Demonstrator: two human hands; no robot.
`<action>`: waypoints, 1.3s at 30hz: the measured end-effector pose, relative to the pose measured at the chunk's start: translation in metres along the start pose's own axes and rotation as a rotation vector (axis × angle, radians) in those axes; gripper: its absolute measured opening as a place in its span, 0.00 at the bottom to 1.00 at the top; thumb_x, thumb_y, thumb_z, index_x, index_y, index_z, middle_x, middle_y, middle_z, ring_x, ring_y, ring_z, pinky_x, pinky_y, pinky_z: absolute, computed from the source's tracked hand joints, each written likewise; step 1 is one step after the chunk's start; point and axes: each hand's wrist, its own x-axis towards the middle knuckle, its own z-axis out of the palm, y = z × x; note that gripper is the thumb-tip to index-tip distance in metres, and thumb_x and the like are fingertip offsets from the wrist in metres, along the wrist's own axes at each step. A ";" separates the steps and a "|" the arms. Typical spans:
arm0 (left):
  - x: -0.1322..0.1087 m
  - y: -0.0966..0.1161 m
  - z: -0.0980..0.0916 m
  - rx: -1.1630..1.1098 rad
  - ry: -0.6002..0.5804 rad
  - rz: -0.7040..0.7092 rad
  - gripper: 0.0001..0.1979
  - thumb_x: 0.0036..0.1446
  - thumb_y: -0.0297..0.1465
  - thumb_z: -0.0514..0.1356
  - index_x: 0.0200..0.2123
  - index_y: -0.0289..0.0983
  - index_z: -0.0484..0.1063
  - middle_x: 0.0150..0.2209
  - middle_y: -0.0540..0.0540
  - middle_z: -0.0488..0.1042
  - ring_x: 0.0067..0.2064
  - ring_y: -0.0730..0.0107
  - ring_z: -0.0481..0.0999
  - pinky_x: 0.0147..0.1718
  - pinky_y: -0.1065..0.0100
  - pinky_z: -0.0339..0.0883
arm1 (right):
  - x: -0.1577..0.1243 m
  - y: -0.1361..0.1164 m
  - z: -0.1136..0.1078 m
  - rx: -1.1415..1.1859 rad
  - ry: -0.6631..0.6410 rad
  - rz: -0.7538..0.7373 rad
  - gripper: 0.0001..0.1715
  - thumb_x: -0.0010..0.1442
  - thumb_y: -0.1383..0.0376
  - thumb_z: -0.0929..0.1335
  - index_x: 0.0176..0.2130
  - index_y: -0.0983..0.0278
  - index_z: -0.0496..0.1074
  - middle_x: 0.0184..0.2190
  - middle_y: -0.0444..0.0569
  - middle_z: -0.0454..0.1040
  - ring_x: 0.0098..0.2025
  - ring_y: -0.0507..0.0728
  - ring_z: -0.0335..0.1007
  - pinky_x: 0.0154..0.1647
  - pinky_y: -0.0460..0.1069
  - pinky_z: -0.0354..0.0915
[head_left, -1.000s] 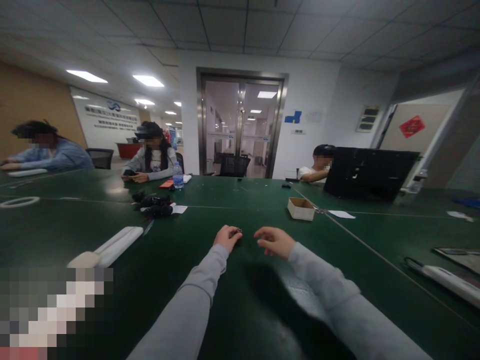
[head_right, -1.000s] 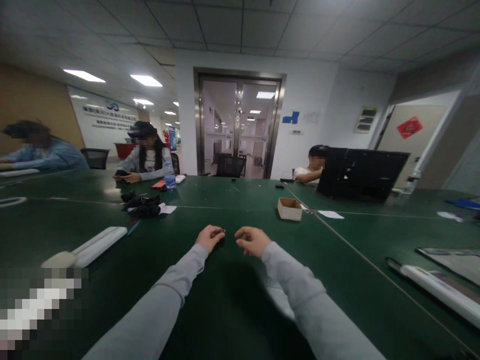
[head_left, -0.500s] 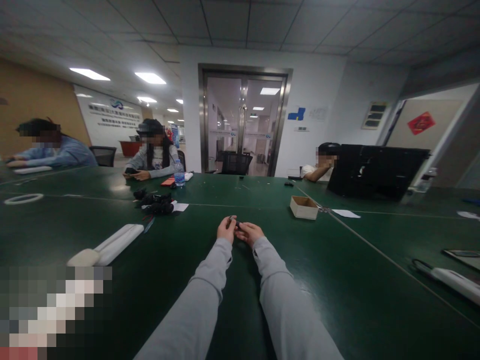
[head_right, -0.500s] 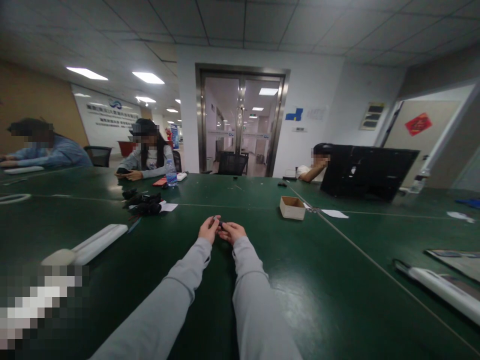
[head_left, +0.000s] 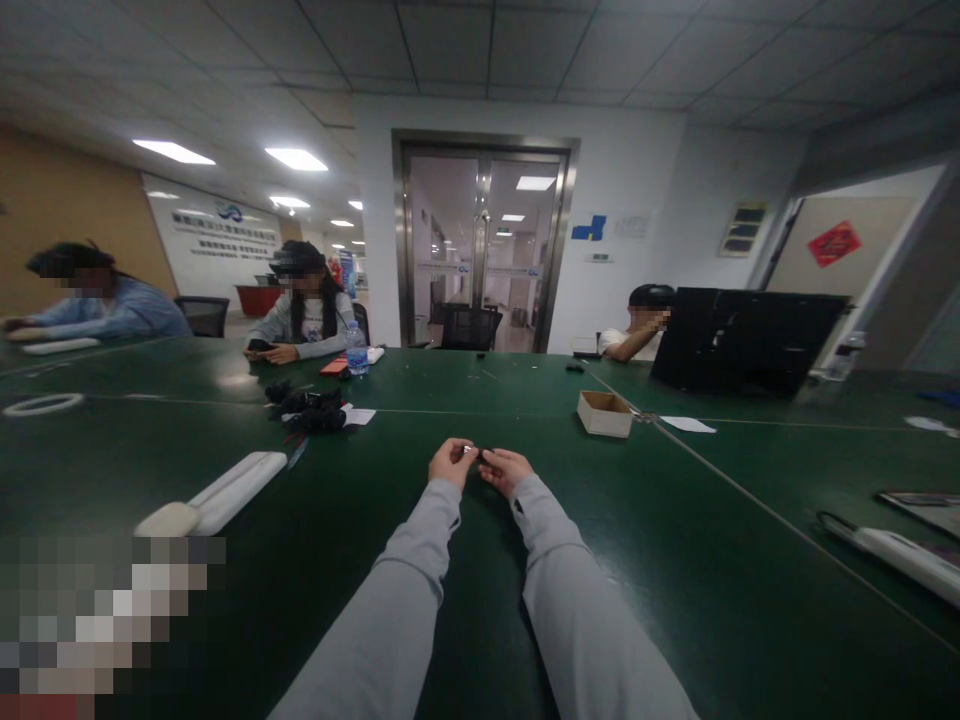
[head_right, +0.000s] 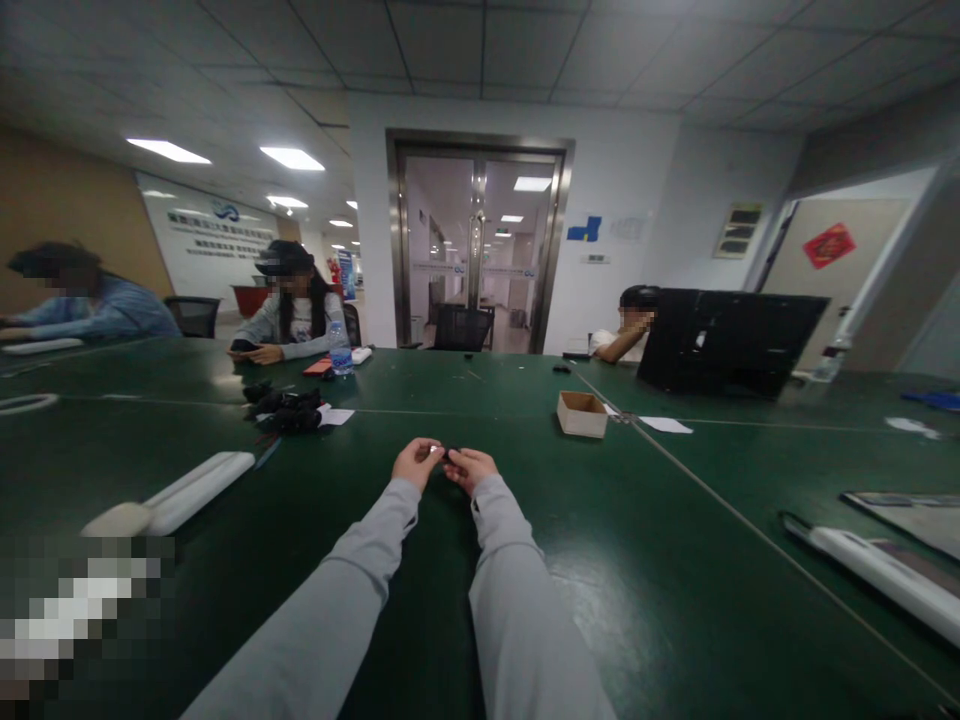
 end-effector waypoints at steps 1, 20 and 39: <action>0.000 0.001 -0.001 0.020 0.002 -0.003 0.10 0.41 0.32 0.60 0.28 0.34 0.68 0.27 0.46 0.72 0.30 0.73 0.72 0.33 0.70 0.66 | 0.000 0.000 0.000 -0.005 -0.008 -0.001 0.08 0.44 0.75 0.69 0.25 0.69 0.64 0.18 0.46 0.70 0.19 0.49 0.67 0.19 0.43 0.66; -0.007 0.011 -0.006 0.406 -0.007 -0.085 0.22 0.45 0.50 0.49 0.18 0.37 0.64 0.17 0.50 0.68 0.22 0.74 0.67 0.25 0.72 0.59 | -0.002 -0.001 -0.001 -0.062 -0.093 -0.007 0.05 0.45 0.76 0.68 0.24 0.70 0.65 0.16 0.46 0.68 0.18 0.49 0.66 0.19 0.42 0.65; -0.007 0.017 -0.009 0.704 -0.112 -0.101 0.27 0.53 0.45 0.37 0.24 0.38 0.71 0.24 0.45 0.73 0.28 0.68 0.71 0.26 0.70 0.57 | 0.004 0.004 -0.002 -0.145 -0.210 -0.014 0.04 0.46 0.74 0.68 0.28 0.71 0.68 0.17 0.47 0.70 0.17 0.47 0.65 0.18 0.40 0.63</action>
